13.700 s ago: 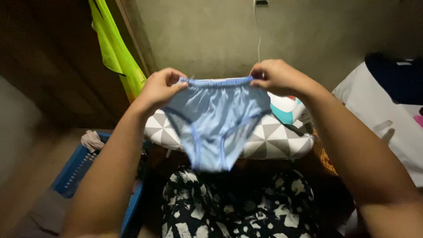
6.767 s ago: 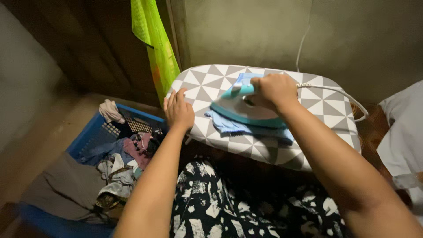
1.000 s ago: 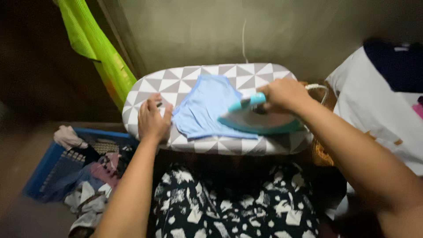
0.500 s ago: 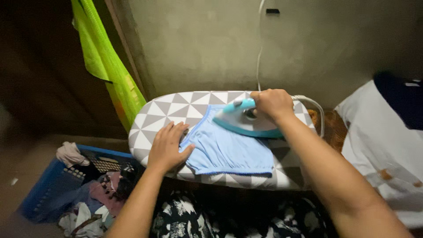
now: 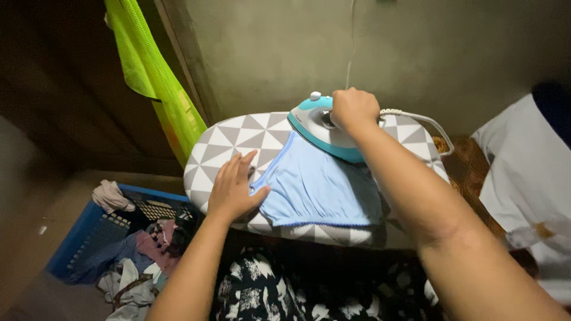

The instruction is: The person irons small items of clothing using an electric iron on an ironing board, sprays them with water, folds them, and places them onto a stack of ironed clothes.

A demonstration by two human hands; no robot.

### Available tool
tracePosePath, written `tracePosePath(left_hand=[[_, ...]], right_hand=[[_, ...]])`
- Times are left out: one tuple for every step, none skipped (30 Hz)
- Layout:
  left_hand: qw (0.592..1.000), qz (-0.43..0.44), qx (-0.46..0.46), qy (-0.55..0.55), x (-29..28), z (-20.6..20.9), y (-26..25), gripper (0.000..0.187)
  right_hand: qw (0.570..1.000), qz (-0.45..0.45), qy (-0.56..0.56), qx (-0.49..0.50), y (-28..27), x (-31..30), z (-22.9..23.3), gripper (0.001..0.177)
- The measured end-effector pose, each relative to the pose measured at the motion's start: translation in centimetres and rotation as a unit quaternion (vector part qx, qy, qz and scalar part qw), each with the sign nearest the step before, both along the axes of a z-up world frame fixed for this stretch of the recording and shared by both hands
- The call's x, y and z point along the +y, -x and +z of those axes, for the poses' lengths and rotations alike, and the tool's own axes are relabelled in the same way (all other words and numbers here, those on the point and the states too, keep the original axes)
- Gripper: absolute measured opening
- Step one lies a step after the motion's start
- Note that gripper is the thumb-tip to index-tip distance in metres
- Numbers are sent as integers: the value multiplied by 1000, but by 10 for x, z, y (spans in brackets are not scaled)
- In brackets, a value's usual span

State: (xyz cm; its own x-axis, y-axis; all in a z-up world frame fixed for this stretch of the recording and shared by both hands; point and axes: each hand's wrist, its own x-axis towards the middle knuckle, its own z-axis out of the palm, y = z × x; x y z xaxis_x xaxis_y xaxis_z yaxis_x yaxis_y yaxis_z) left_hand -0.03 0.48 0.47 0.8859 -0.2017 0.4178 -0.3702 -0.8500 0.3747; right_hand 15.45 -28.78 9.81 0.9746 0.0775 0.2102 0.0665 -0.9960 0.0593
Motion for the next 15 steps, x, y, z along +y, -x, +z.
tracePosePath(left_hand=[[1000,0,-2,-8,0,-1,1,91],[1000,-5,-4,-7,1,-1,0,91],[1000,-2,-1,2,1,-2,1,91],[1000,2,1,11,1,-2,1,90],[1000,-2,-1,11,2,-2,0,90],[1000,5,-2,9,2,-3,0,90],[1000,11,-2,6,2,-4,0,89],[1000,7,-4,8,1,-4,0,89],[1000,4,-7,9,1,-4,0,89],[1000,3,-9,11,2,-4,0,88],[1000,1,-10,13,2,-4,0,88],[1000,9,-5,7,2,-4,0,88],[1000,18,0,1,2,-4,1,87],[1000,16,-1,3,1,-3,1,87],[1000,8,-9,10,1,-2,1,87]], right_hand=[[1000,2,0,-2,5,-7,-1,21],[1000,2,1,-8,7,-14,2,21],[1000,-2,1,-10,10,-22,4,21],[1000,-29,-2,-2,14,-32,5,21],[998,-56,-6,6,18,-44,5,21],[998,-60,-4,5,22,-57,5,21],[997,-80,6,7,28,-71,5,21],[995,-99,15,7,32,-86,5,21],[994,-104,16,5,37,-101,5,21],[991,-128,23,15,42,-114,4,21],[988,-153,30,24,47,-126,4,21],[987,-155,32,23,53,-138,2,21],[986,-161,29,23,59,-148,0,22],[985,-167,26,22,62,-155,1,22],[985,-169,27,21,65,-159,3,22]])
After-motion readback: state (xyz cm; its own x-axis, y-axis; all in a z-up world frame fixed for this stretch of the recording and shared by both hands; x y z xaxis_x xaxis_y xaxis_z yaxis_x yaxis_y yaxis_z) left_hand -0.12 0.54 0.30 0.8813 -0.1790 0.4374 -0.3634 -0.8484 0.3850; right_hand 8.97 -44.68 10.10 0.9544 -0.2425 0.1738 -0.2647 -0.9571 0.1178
